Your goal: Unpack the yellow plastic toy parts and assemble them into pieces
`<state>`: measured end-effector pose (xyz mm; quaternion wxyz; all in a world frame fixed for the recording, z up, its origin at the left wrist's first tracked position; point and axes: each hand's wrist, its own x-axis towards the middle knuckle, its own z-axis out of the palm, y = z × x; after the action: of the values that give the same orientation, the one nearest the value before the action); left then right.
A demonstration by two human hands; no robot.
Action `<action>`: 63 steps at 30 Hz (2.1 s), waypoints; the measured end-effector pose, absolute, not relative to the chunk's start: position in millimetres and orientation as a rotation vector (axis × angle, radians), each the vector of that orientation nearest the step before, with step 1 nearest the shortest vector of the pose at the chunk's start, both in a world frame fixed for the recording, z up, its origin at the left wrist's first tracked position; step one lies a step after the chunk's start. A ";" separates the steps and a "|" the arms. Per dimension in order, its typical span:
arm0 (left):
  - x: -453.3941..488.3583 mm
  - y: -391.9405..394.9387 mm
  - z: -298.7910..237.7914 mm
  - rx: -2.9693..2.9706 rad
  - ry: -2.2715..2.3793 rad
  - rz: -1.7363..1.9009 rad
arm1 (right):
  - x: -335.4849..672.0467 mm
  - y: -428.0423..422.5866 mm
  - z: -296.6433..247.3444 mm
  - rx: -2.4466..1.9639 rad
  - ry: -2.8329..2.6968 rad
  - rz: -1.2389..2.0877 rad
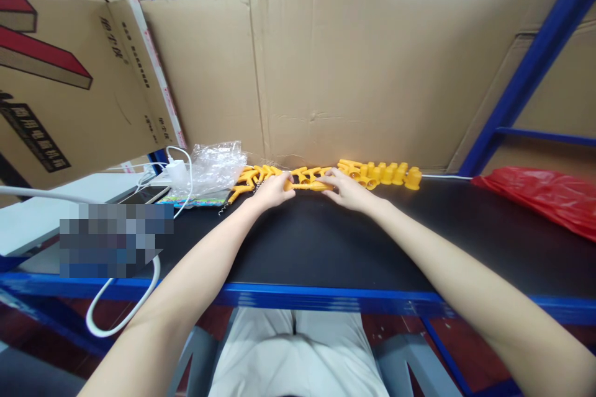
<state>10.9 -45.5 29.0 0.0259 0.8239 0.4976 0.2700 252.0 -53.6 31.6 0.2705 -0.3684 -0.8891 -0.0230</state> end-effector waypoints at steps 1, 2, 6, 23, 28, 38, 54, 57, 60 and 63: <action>10.6 -45.4 29.1 2.549 1.549 0.835 | 252.2 -53.8 32.7 -0.986 -2.396 -0.026; 10.3 -45.4 29.4 2.553 1.560 0.835 | 252.6 -53.8 33.9 -0.976 -2.391 0.021; 9.0 -46.5 31.3 2.575 1.602 0.853 | 256.8 -51.1 36.8 -0.956 -2.265 0.345; 11.8 -50.2 30.1 2.615 1.648 0.986 | 250.8 -55.2 44.1 -1.071 -1.791 1.067; 12.1 -50.8 29.9 2.596 1.639 1.022 | 257.5 -50.5 41.1 -1.006 -1.838 1.075; 14.2 -54.2 30.3 2.619 1.623 1.073 | 261.3 -53.4 43.9 -1.034 -1.911 1.024; 15.8 -52.0 29.6 2.578 1.611 1.105 | 268.0 -43.9 40.3 -0.996 -1.914 0.927; 15.2 -52.7 30.5 2.562 1.638 1.100 | 265.2 -43.9 40.0 -0.976 -1.895 0.929; 15.3 -53.2 31.0 2.569 1.646 1.101 | 261.3 -48.9 43.2 -1.020 -1.887 0.932; 16.2 -53.8 31.2 2.574 1.654 1.093 | 258.7 -54.4 46.3 -1.089 -1.934 0.909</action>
<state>16.2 -53.8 31.2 -0.0539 0.7911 0.5083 0.3360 258.7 -54.4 46.3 0.3630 -0.4230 -0.7514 0.3531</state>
